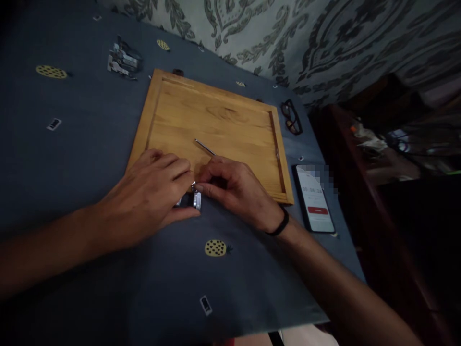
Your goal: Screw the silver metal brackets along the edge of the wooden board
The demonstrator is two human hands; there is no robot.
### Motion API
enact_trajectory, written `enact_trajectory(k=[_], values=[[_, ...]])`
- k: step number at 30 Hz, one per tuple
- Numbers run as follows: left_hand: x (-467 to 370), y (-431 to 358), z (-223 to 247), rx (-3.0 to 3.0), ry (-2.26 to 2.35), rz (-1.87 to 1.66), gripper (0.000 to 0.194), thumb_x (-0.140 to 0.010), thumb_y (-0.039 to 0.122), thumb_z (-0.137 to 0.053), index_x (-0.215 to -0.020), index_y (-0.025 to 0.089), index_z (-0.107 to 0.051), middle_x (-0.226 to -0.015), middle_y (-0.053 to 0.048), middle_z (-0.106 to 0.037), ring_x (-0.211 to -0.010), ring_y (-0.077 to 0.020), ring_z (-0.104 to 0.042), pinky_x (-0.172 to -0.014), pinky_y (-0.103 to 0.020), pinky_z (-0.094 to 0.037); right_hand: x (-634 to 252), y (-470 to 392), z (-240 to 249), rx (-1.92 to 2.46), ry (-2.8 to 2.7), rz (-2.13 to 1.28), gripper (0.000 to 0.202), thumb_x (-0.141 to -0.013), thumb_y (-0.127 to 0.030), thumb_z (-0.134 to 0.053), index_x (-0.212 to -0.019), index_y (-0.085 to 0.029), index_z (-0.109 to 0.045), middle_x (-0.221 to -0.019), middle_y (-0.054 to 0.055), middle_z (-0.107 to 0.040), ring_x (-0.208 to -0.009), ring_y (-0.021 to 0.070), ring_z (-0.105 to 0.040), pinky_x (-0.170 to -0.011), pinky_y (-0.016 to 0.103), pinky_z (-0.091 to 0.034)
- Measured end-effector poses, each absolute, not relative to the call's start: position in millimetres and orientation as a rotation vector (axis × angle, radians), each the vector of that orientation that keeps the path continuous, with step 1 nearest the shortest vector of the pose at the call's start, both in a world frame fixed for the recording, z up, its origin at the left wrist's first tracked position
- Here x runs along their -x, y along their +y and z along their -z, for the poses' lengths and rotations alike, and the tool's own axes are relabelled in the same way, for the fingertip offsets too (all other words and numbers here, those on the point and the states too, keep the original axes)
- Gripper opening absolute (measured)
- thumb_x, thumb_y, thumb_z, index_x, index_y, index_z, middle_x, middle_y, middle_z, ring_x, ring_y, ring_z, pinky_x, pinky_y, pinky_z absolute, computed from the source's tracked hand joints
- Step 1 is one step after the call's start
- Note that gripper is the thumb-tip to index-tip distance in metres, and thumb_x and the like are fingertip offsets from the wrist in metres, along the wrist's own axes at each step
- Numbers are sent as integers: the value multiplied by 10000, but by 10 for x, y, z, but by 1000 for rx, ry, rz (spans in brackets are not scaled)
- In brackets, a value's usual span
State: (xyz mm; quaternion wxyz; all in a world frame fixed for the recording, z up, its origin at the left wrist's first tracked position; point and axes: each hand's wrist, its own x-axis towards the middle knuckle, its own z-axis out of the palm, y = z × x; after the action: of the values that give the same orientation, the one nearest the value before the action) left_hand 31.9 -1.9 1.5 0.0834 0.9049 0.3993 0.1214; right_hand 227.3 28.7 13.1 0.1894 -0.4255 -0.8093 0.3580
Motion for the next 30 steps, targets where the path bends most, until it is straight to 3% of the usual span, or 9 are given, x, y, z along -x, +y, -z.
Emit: enact_trajectory(k=[22, 30], values=[[-322, -24, -8, -2695, 1196, -387, 298, -943, 427, -626, -977, 133, -663, -983, -88, -634, -1016, -277, -585, -908, -458, -408, -2293, 182, -68, 1237, -2210, -908, 371, -927, -551, -581, -748, -230, -628, -738, 12, -605, -701, 148, -557, -673, 318, -455], [-323, -33, -24, -2673, 1200, -371, 272, -950, 407, -609, -958, 140, -661, -983, -72, -626, -1020, -284, -587, -947, -488, -413, -2330, 170, -42, 1208, -2164, -953, 284, -879, -522, -669, -847, -241, -689, -821, 29, -639, -752, 161, -593, -702, 336, -504]])
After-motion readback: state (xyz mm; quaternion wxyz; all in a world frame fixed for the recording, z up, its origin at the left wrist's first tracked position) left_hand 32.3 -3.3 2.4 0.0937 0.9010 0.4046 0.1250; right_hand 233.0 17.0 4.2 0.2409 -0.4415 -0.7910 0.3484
